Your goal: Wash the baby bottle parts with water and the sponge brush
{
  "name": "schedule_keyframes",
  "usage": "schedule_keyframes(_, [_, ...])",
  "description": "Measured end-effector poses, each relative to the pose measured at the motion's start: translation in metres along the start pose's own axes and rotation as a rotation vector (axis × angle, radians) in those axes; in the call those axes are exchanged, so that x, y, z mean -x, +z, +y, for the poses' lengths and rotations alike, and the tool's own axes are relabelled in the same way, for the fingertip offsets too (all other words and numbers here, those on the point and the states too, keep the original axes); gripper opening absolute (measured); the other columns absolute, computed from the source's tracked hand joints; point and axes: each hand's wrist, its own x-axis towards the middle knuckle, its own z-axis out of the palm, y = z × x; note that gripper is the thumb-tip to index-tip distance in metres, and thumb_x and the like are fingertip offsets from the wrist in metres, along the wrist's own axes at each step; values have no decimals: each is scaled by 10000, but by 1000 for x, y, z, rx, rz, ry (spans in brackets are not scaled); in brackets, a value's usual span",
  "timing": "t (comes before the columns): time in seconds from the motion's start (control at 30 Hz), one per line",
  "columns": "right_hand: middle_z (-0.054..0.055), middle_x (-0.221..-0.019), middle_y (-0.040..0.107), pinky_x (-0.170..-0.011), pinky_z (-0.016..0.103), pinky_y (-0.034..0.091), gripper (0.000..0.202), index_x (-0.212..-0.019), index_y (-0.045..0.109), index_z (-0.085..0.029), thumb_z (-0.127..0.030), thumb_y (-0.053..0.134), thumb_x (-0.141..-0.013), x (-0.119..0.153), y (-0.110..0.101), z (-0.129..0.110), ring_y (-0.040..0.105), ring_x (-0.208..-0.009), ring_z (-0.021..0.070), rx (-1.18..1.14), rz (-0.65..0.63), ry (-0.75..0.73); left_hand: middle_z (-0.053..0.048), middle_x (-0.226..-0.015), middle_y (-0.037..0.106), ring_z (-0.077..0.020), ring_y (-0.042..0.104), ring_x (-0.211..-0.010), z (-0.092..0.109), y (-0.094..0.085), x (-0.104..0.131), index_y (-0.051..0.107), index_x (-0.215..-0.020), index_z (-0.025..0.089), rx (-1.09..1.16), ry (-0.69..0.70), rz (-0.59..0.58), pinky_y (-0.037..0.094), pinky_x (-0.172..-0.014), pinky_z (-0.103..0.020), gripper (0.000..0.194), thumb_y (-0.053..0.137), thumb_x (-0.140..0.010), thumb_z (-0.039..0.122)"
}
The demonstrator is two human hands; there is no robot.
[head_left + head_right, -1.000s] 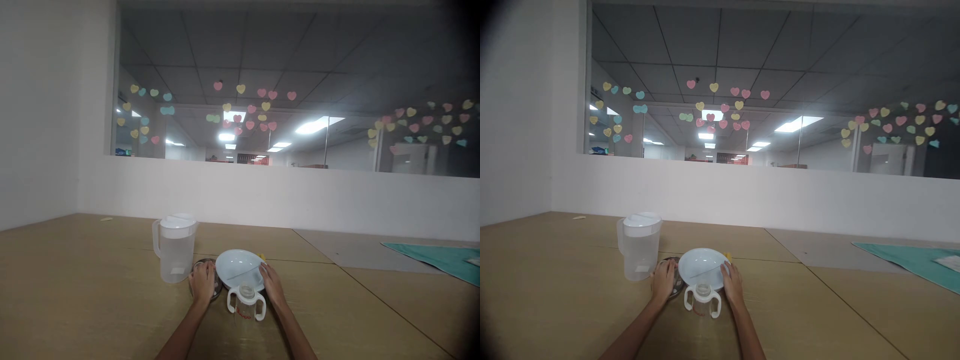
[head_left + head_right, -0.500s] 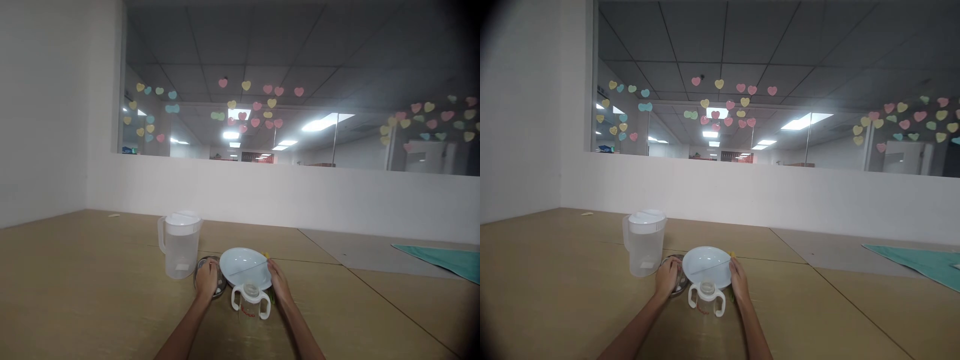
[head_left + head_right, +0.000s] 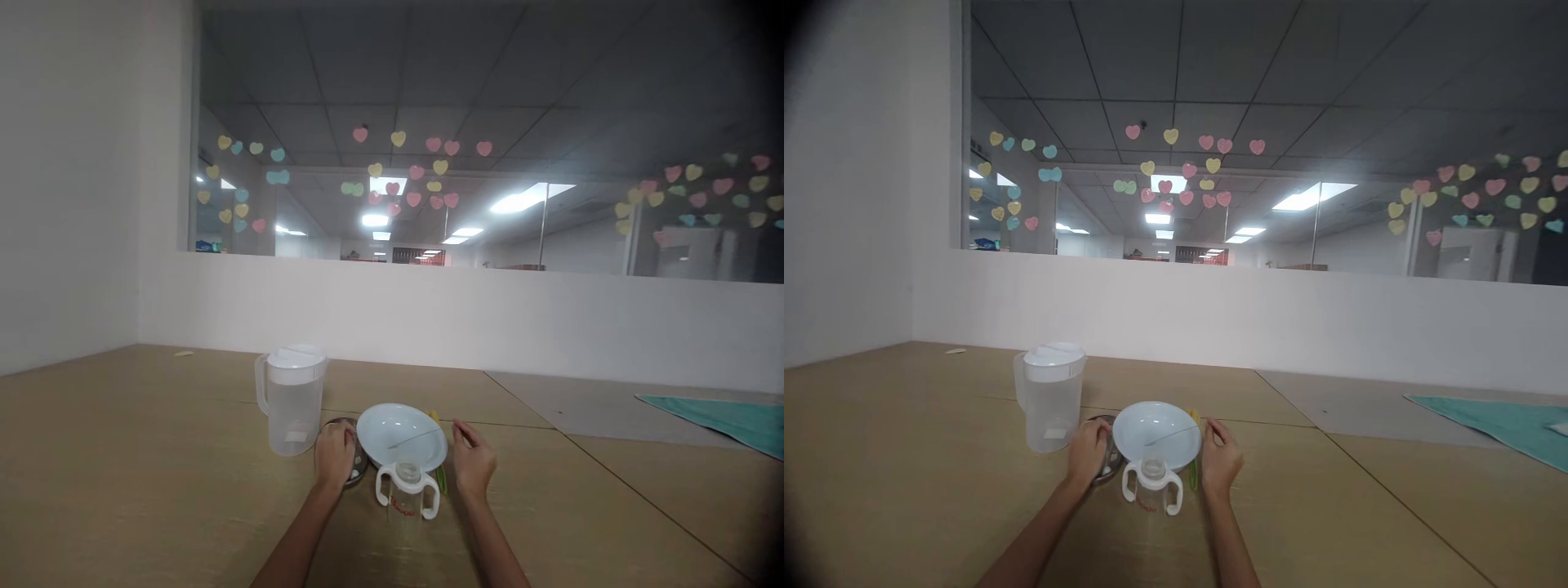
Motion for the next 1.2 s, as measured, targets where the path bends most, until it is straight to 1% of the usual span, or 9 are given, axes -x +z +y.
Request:
schedule_keyframes(0.17, [135, -796, 701, -766, 421, 480, 488, -798, 700, -122, -554, 556, -620, 1, 1, -4, 637, -761, 274, -10, 25, 8, -109, -1019, 674, -248, 564, -1034, 3, 5, 7, 675, -921, 158, -165, 136, -171, 384, -907, -331, 270, 481, -741, 103])
schedule_keyframes(0.27, [120, -803, 698, -734, 385, 477, 453, -784, 699, -140, -539, 549, -631, 4, 0, -8, 631, -738, 249, 6, 14, -17, -145, -1041, 664, -274, 547, -1054, 3, 7, 10, 692, -885, 137, -224, 157, -206, 386, -905, -363, 241, 478, -781, 174])
schedule_keyframes(0.33, [116, -820, 696, -718, 360, 471, 439, -791, 697, -147, -529, 531, -654, 7, 0, -11, 626, -730, 233, 35, -6, -48, -151, -995, 676, -279, 549, -1042, 4, 7, 10, 704, -845, 137, -248, 153, -203, 390, -896, -377, 261, 453, -812, 205])
schedule_keyframes(0.53, [96, -784, 676, -669, 337, 468, 454, -937, 655, -137, -487, 494, -695, 9, -2, -11, 634, -698, 222, 83, -5, -40, -143, -859, 697, -277, 576, -974, 10, 2, 5, 720, -781, 145, -240, 64, -82, 409, -859, -382, 285, 448, -823, 221])
schedule_keyframes(0.67, [88, -768, 663, -647, 321, 467, 432, -946, 633, -139, -471, 478, -717, 8, -1, -9, 628, -677, 211, 88, 16, -40, -108, -831, 707, -266, 596, -952, 9, -2, 2, 725, -764, 174, -139, 19, 38, 430, -836, -349, 227, 508, -793, 232])
schedule_keyframes(0.8, [90, -777, 658, -646, 314, 454, 424, -956, 632, -138, -453, 461, -730, 8, -1, -7, 611, -680, 204, 130, 27, -79, -83, -902, 714, -227, 634, -886, 6, -6, 1, 710, -838, 179, 6, -3, 157, 457, -799, -315, 225, 489, -809, 208])
schedule_keyframes(0.93, [96, -802, 653, -670, 322, 444, 427, -978, 628, -135, -448, 440, -755, 9, 0, -5, 606, -710, 209, 162, 16, -141, -47, -893, 716, -173, 657, -766, 9, -7, 1, 663, -911, 197, 158, 3, 241, 485, -745, -279, 236, 441, -861, 260])
schedule_keyframes(1.07, [109, -863, 649, -681, 327, 446, 406, -948, 630, -137, -445, 430, -776, 9, 0, -2, 596, -722, 203, 136, 13, -195, -36, -888, 715, -165, 670, -834, 17, -5, 4, 610, -923, 207, 316, 50, 265, 502, -744, -259, 191, 449, -863, 291])
schedule_keyframes(1.2, [112, -892, 641, -699, 340, 459, 404, -929, 650, -141, -445, 450, -756, 8, 2, 0, 587, -738, 203, 99, -14, -212, -47, -923, 711, -183, 666, -876, 27, -3, 11, 604, -924, 219, 522, 187, 192, 504, -798, -295, 164, 488, -845, 304])
